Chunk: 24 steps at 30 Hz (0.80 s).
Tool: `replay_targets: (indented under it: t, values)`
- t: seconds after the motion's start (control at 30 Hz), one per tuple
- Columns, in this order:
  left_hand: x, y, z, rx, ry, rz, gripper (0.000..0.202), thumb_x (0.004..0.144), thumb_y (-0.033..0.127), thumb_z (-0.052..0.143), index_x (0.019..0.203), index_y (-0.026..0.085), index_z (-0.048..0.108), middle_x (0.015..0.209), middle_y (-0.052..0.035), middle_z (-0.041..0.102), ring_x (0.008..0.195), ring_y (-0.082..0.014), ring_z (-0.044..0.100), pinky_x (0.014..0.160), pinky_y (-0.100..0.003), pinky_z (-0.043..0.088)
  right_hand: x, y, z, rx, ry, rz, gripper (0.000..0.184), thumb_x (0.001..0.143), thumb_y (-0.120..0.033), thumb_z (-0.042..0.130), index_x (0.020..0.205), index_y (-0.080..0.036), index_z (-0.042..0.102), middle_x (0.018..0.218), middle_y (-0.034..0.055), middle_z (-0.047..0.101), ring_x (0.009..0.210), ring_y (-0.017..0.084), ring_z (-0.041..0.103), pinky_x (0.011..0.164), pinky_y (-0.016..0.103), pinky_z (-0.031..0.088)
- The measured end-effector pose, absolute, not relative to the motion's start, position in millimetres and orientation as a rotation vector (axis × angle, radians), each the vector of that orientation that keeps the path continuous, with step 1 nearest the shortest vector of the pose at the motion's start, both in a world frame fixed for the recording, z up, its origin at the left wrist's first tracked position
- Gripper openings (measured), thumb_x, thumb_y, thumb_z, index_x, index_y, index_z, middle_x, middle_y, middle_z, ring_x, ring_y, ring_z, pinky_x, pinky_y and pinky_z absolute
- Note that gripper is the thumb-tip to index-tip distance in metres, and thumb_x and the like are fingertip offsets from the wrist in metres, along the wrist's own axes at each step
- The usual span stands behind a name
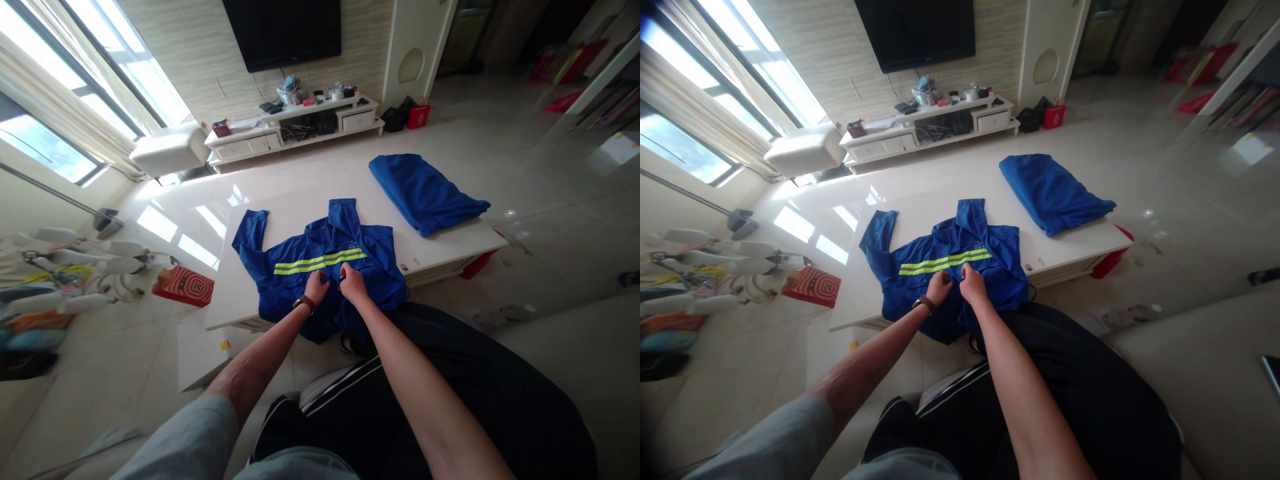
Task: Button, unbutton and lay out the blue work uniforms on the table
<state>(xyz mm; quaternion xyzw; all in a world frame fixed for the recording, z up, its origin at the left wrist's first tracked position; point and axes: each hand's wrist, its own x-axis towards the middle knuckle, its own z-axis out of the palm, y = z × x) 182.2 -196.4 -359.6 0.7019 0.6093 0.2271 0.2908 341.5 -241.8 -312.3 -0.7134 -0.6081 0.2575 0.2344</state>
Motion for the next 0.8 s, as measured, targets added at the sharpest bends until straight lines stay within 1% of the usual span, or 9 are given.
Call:
replay_targets:
  t: [0.1,0.2,0.27,0.33,0.4,0.5,0.6,0.7,0.8]
  values:
    - [195,-189,-361,1.833,1.707,0.604,0.021,0.079,0.018,0.072,0.097,0.018,0.061,0.097,-0.0061,0.067,0.090,-0.0188,0.062,0.081,-0.030,0.048,341,-241,-310,-1.979,-1.666,0.727,0.034,0.084,-0.008,0.045,0.108,-0.024,0.064,0.095,0.0048,0.072,0.088,0.022,0.064,0.076,0.028,0.038]
    - [204,-187,-362,1.790,1.782,0.586,0.019,0.080,0.019,0.071,0.096,0.019,0.060,0.095,-0.0068,0.067,0.083,-0.0193,0.062,0.074,-0.030,0.046,338,-241,-307,-2.034,-1.679,0.749,0.025,0.089,-0.024,0.056,0.111,-0.024,0.066,0.103,0.0078,0.074,0.094,0.025,0.066,0.079,0.030,0.043]
    - [206,-188,-362,1.795,1.789,0.586,0.014,0.082,0.017,0.068,0.094,0.020,0.061,0.093,-0.0067,0.068,0.081,-0.0198,0.062,0.072,-0.030,0.044,335,-242,-307,-2.101,-1.733,0.749,0.033,0.087,-0.033,0.066,0.119,-0.025,0.067,0.111,0.0096,0.074,0.099,0.027,0.068,0.081,0.032,0.045]
    - [207,-190,-361,1.837,1.754,0.604,0.011,0.084,0.014,0.063,0.093,0.020,0.062,0.093,-0.0064,0.068,0.084,-0.0203,0.062,0.074,-0.030,0.044,333,-243,-306,-2.161,-1.789,0.731,0.039,0.088,-0.034,0.068,0.126,-0.026,0.067,0.115,0.0110,0.073,0.102,0.029,0.069,0.084,0.034,0.047]
    - [206,-193,-360,1.897,1.692,0.628,0.012,0.085,0.012,0.060,0.092,0.020,0.065,0.096,-0.0063,0.069,0.088,-0.0204,0.063,0.077,-0.030,0.045,333,-243,-306,-2.188,-1.804,0.706,0.038,0.093,-0.031,0.063,0.130,-0.027,0.068,0.121,0.0123,0.072,0.105,0.029,0.069,0.087,0.036,0.048]
    - [201,-197,-358,1.965,1.604,0.651,0.012,0.086,0.015,0.060,0.092,0.020,0.069,0.100,-0.0069,0.070,0.087,-0.0201,0.063,0.078,-0.030,0.044,336,-242,-305,-2.194,-1.764,0.687,0.033,0.099,-0.030,0.055,0.127,-0.029,0.072,0.133,0.0117,0.067,0.107,0.027,0.069,0.090,0.036,0.048]
    - [196,-200,-356,2.004,1.547,0.659,0.013,0.089,0.016,0.060,0.091,0.019,0.072,0.099,-0.0072,0.070,0.081,-0.0188,0.062,0.074,-0.029,0.044,339,-238,-306,-2.203,-1.692,0.706,0.031,0.102,-0.031,0.051,0.120,-0.030,0.076,0.125,0.0106,0.071,0.105,0.027,0.069,0.089,0.035,0.047]
    - [194,-202,-355,2.033,1.503,0.662,0.014,0.090,0.015,0.060,0.090,0.018,0.073,0.096,-0.0070,0.068,0.078,-0.0180,0.061,0.072,-0.029,0.043,340,-233,-307,-2.241,-1.625,0.724,0.032,0.102,-0.032,0.049,0.120,-0.030,0.075,0.114,0.0115,0.074,0.102,0.028,0.069,0.086,0.036,0.047]
    - [195,-202,-353,2.057,1.463,0.658,0.015,0.090,0.014,0.060,0.089,0.018,0.074,0.094,-0.0068,0.068,0.080,-0.0184,0.061,0.074,-0.029,0.043,338,-230,-310,-2.272,-1.557,0.737,0.031,0.101,-0.033,0.050,0.120,-0.029,0.075,0.115,0.0114,0.074,0.102,0.028,0.069,0.085,0.036,0.047]
